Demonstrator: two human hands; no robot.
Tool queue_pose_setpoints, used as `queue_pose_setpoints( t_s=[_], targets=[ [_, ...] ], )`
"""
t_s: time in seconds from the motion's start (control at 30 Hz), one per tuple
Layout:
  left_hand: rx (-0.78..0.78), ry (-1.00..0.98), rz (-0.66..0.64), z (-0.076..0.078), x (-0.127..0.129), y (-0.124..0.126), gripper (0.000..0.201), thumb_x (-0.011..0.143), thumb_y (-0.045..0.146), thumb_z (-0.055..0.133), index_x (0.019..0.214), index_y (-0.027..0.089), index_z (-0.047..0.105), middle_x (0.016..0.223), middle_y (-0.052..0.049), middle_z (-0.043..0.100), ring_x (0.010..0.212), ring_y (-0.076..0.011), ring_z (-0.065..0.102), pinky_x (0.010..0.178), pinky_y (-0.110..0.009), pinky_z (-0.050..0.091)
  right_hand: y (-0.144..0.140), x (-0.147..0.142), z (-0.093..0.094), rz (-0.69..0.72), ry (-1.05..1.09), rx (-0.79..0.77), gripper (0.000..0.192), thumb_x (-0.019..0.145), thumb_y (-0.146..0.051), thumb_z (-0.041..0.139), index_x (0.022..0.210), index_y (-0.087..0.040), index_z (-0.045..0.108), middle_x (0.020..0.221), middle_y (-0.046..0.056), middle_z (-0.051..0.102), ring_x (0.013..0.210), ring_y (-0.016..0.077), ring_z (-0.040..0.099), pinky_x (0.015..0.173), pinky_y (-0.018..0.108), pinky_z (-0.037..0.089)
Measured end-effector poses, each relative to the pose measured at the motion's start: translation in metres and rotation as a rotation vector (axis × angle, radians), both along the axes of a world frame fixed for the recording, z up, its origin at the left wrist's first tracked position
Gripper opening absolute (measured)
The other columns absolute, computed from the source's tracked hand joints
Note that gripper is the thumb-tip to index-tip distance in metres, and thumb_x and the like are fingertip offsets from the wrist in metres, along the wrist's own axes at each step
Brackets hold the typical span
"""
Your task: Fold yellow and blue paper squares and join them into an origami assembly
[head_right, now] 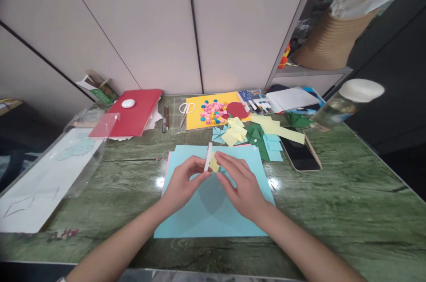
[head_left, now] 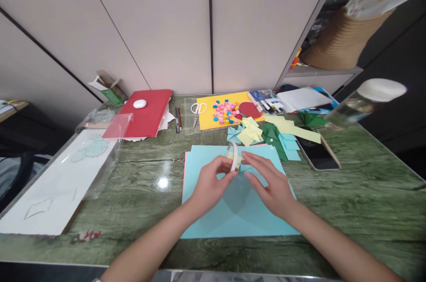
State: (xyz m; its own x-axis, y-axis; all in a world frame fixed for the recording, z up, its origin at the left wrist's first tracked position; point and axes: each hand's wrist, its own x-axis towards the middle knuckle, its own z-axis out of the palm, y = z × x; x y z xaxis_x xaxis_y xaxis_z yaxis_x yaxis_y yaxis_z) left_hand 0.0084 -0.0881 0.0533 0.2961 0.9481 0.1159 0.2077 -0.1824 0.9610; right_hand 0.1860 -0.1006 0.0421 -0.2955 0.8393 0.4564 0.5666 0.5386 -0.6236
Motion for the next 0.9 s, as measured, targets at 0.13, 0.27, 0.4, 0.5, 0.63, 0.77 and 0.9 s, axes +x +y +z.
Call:
queue_pose_setpoints(
  t_s=[0.13,0.27,0.4,0.5,0.63,0.77,0.9],
  targets=[
    [0.088,0.032,0.011,-0.001,0.001,-0.004,0.015,0.079,0.018,0.057,0.094,0.019,0.058,0.092,-0.003,0.062,0.084,-0.0133,0.058,0.076,-0.027,0.050,-0.002,0.000,0.001,0.028,0.002,0.028,0.045,0.084,-0.016,0.050,0.128,-0.029,0.044,0.125,0.007,0.054,0.115,0.0213,0.048,0.093,0.040,0.041],
    [0.227,0.155,0.048,-0.003,0.000,-0.006,0.016,0.079,0.020,0.057,0.095,0.020,0.058,0.089,-0.003,0.063,0.078,-0.0133,0.059,0.070,-0.027,0.050,-0.002,-0.001,0.004,0.034,0.142,-0.075,0.036,0.083,-0.016,0.053,0.117,-0.028,0.054,0.116,0.006,0.059,0.109,0.0199,0.052,0.091,0.037,0.043],
    [0.254,0.253,0.061,-0.005,0.000,-0.007,0.017,0.080,0.020,0.056,0.097,0.020,0.059,0.088,-0.003,0.066,0.074,-0.0131,0.059,0.069,-0.027,0.049,0.000,-0.001,0.006,0.074,0.340,-0.220,0.022,0.082,-0.018,0.055,0.101,-0.027,0.062,0.102,0.005,0.063,0.100,0.0185,0.057,0.085,0.034,0.047],
    [0.240,0.270,0.073,-0.007,0.001,-0.007,0.017,0.080,0.022,0.055,0.096,0.020,0.060,0.086,-0.003,0.067,0.073,-0.0130,0.060,0.069,-0.026,0.050,0.003,0.001,0.005,0.032,0.424,-0.241,0.012,0.081,-0.019,0.057,0.088,-0.025,0.064,0.093,0.004,0.062,0.093,0.0185,0.058,0.080,0.034,0.048],
    [0.232,0.266,0.062,-0.010,0.001,-0.008,0.017,0.080,0.023,0.056,0.096,0.019,0.060,0.086,-0.003,0.068,0.073,-0.0128,0.062,0.070,-0.025,0.050,0.006,0.004,0.001,-0.139,0.360,-0.088,0.018,0.080,-0.018,0.058,0.095,-0.026,0.064,0.094,0.005,0.061,0.088,0.0189,0.058,0.077,0.036,0.047],
    [0.264,0.310,0.030,-0.014,0.001,-0.009,0.018,0.081,0.024,0.054,0.097,0.021,0.060,0.086,-0.003,0.069,0.076,-0.0148,0.063,0.072,-0.028,0.051,0.007,0.005,0.000,-0.118,0.043,0.153,0.025,0.079,-0.016,0.058,0.100,-0.029,0.065,0.096,0.005,0.062,0.090,0.0198,0.058,0.078,0.038,0.042],
    [0.289,0.354,0.015,-0.017,0.000,-0.008,0.019,0.082,0.025,0.052,0.099,0.021,0.060,0.085,-0.003,0.068,0.076,-0.0153,0.063,0.072,-0.029,0.050,0.008,0.005,-0.001,-0.134,-0.102,0.274,0.018,0.077,-0.017,0.062,0.091,-0.026,0.067,0.091,0.004,0.065,0.085,0.0197,0.058,0.075,0.037,0.039]
  ],
)
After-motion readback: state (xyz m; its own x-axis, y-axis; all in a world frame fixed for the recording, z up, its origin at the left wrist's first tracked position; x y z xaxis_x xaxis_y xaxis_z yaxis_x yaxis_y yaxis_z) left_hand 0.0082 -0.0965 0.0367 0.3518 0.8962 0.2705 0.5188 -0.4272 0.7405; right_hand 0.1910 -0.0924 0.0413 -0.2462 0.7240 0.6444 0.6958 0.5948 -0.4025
